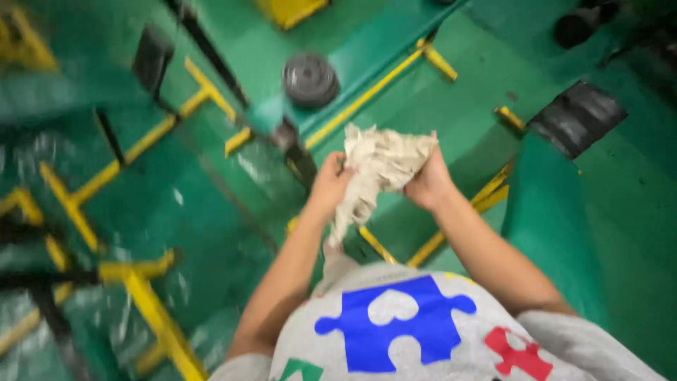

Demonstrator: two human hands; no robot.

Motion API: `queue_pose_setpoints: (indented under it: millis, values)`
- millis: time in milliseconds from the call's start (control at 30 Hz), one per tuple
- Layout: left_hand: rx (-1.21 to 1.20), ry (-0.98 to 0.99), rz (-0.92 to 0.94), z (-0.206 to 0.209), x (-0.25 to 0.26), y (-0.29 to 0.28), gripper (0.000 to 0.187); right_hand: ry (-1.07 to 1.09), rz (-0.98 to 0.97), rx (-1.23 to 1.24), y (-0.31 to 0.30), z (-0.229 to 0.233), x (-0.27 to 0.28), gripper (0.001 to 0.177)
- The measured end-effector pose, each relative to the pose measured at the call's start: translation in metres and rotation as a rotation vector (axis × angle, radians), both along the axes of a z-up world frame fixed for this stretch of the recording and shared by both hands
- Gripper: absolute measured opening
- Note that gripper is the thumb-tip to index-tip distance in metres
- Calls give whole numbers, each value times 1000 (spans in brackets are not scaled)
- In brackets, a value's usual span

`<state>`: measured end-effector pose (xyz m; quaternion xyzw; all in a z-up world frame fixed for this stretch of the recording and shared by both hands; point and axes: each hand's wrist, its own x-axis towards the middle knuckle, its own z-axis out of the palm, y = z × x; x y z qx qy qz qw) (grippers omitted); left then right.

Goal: Cleaning and organizing weight plates and benches in a gym.

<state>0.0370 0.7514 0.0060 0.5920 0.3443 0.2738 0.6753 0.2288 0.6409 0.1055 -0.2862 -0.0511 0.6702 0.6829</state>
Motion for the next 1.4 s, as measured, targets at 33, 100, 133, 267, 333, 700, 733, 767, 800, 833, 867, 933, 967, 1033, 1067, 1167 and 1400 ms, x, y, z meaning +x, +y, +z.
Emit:
queue_pose_setpoints:
  millis: [33,100,133,267,333,700,733,767,800,833,867,933,967,1033,1067,1167,1400]
  values:
    - [18,-8,-30,10,12,15,33,-8,-30,18,9,11,-3,84]
    - [-111,-45,-41,26,23,37,36,-146,-48,-409,24,29,-20,86]
    - [-108,-41,-64,26,30,54,36,-139,-71,-407,34,20,-14,86]
    - [-238,-157,-107,12,53,94,34,-361,-147,-302,57,-26,15,54]
    - [-237,-195,-123,20,65,109,33,-519,-174,-161,71,-30,33,44]
    - [-242,-72,38,22,155,178,53,-349,-204,-141,173,-50,149,60]
    - [-247,-80,61,27,171,190,53,-357,-180,-141,188,-48,169,60]
    - [-214,-120,66,32,187,202,53,-408,-148,-110,203,-45,189,65]
    - [-196,-148,79,36,196,208,52,-447,-107,-93,214,-44,202,69]
    - [-215,-145,109,43,202,207,52,-444,-74,-108,221,-34,219,69]
    - [-188,-177,102,56,221,224,55,-518,-46,59,244,-16,249,69]
    - [-158,-216,116,81,254,244,57,-588,8,236,273,6,306,68]
    - [-184,-232,88,92,268,249,61,-592,139,278,280,7,334,52]
    - [-196,-254,66,88,299,277,65,-599,276,334,303,24,380,38]
    - [-209,-320,9,72,311,288,64,-664,331,430,306,35,393,25]
    - [-237,-402,-74,19,337,313,57,-789,392,510,312,51,418,13]
    - [-91,-380,-178,19,394,363,36,-1057,283,360,336,8,481,15]
